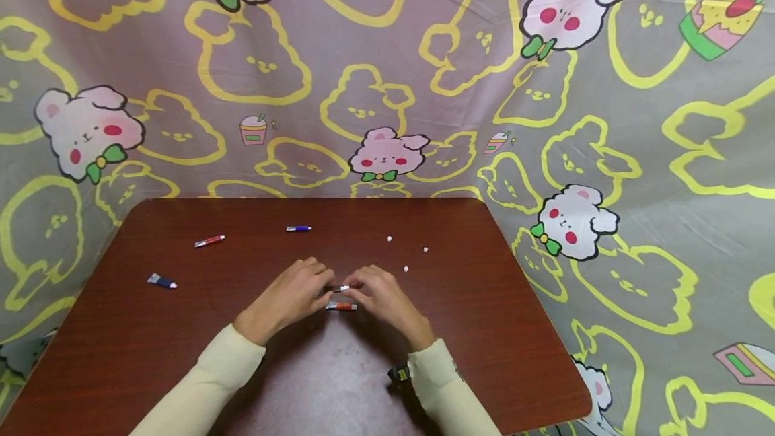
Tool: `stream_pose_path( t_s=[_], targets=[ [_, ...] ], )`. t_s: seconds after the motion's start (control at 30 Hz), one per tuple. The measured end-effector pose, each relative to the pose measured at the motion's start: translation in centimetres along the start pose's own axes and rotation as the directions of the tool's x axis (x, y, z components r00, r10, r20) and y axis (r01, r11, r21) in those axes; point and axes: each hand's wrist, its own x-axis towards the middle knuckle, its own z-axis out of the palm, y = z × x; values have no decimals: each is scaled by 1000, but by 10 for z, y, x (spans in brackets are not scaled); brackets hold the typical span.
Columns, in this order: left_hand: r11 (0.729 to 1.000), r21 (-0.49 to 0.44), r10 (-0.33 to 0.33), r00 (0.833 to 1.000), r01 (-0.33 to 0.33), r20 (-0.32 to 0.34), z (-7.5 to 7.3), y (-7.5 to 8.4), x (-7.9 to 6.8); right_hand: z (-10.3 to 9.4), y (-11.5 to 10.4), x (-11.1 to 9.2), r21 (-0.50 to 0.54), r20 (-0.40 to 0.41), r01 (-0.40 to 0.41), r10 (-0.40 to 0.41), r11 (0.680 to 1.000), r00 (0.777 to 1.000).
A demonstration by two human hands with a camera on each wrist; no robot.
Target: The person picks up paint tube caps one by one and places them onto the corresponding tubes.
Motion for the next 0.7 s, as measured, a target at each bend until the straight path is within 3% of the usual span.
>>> stream_pose_path(
  t_s=[0.43,0.7],
  targets=[
    [1000,-3,-13,999,13,31,-1,0,0,1,-5,0,52,13,-29,28,998,1000],
    [1000,-14,7,1000,-7,1,1,0,1,3,-5,0,-3,9,-16,16,1000,1000]
  ],
)
